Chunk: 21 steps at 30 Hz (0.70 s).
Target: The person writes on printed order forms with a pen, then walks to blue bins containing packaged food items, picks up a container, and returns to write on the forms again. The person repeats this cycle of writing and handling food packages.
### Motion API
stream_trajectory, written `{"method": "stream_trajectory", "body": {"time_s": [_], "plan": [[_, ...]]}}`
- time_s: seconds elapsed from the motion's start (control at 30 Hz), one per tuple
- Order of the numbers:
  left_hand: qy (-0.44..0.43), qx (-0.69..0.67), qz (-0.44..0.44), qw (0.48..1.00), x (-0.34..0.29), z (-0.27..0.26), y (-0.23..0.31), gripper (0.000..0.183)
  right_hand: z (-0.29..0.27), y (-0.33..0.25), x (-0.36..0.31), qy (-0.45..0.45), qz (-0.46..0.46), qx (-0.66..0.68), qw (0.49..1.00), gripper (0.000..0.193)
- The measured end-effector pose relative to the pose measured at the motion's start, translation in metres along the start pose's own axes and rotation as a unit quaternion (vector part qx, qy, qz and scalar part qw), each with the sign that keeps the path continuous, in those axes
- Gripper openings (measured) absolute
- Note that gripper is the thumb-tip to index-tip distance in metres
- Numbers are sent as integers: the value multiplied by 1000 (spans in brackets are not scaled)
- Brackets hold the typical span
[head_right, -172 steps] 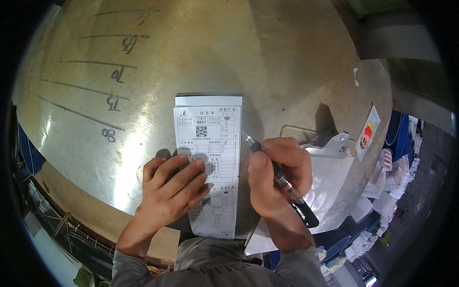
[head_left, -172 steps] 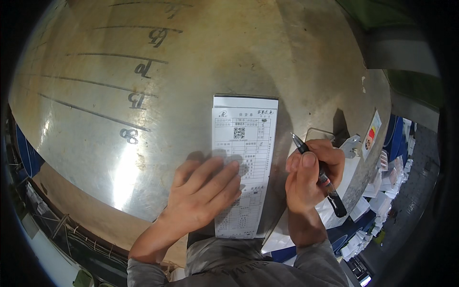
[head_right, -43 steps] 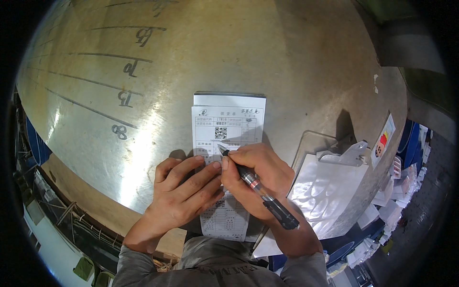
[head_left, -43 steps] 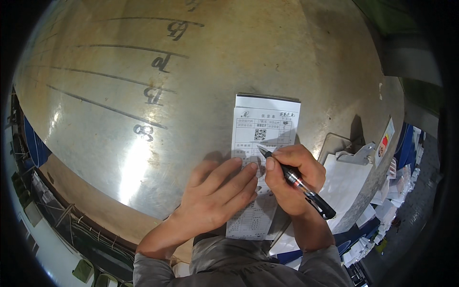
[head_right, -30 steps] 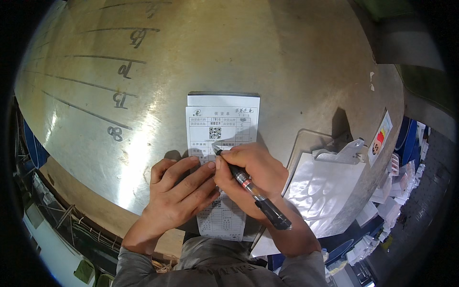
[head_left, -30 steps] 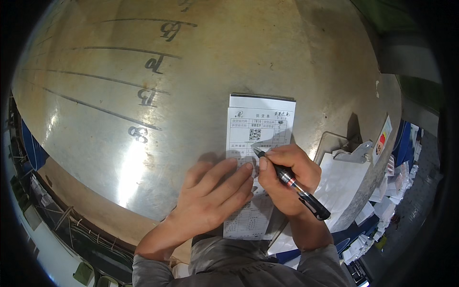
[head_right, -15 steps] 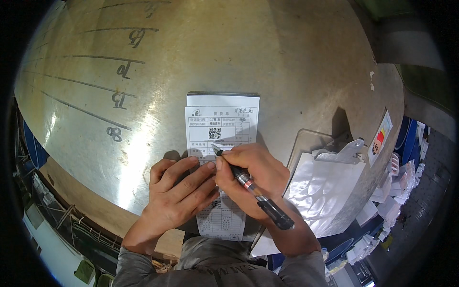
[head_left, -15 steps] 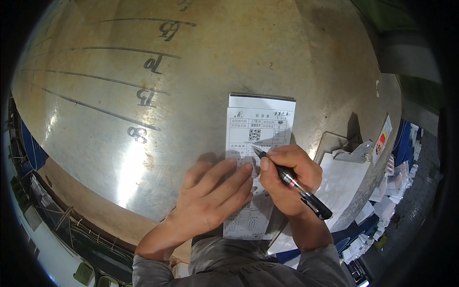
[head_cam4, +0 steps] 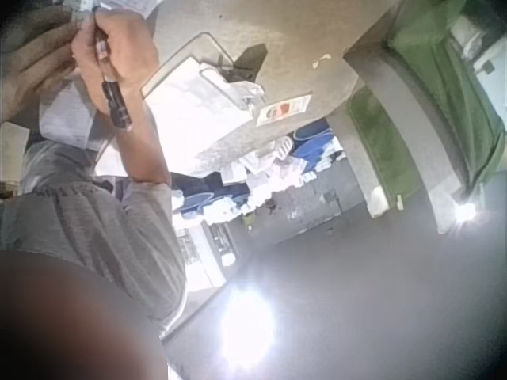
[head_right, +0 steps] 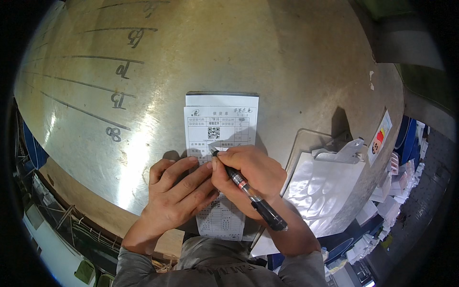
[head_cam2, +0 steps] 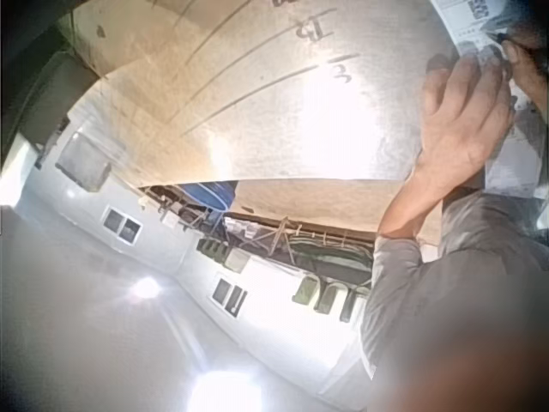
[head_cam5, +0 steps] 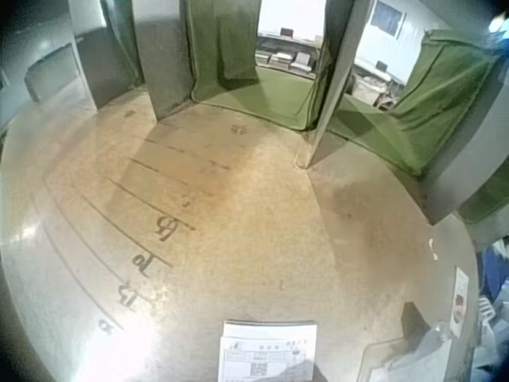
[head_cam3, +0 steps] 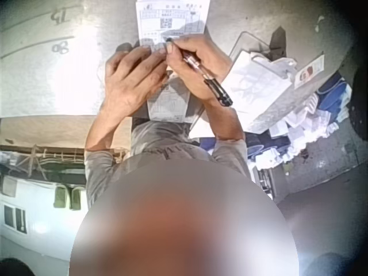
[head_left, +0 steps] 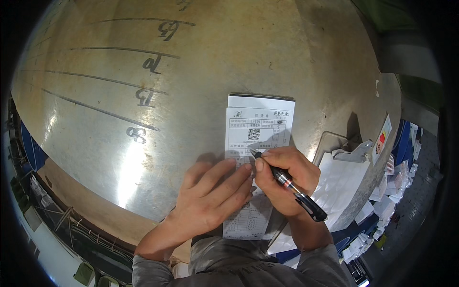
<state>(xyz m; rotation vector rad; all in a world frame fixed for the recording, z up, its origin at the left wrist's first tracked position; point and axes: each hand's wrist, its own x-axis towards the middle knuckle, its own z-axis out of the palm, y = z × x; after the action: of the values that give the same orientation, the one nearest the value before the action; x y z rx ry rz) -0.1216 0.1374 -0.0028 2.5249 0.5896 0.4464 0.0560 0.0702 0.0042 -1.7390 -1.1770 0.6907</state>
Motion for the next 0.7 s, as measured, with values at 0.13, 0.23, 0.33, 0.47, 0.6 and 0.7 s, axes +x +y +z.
{"method": "stream_trajectory", "body": {"time_s": [0.13, 0.23, 0.33, 0.47, 0.6, 0.7], "plan": [[4, 2, 2, 1000, -1, 1, 0, 25, -2, 0, 1, -12, -6, -6, 1000, 21], [1, 2, -2, 1000, -1, 0, 0, 25, -2, 0, 0, -5, -13, -4, 1000, 20], [-1, -1, 0, 1000, 0, 0, 0, 25, -2, 2, -2, 1, -15, 3, 1000, 19], [-5, -1, 0, 1000, 0, -1, 0, 25, -1, 1, -2, 6, 8, 6, 1000, 20], [-6, -2, -2, 1000, 0, -1, 0, 24, -1, 2, -2, 8, 4, -8, 1000, 20], [-2, -3, -2, 1000, -1, -1, 0, 24, -4, 1, -1, -14, -6, -3, 1000, 21]]}}
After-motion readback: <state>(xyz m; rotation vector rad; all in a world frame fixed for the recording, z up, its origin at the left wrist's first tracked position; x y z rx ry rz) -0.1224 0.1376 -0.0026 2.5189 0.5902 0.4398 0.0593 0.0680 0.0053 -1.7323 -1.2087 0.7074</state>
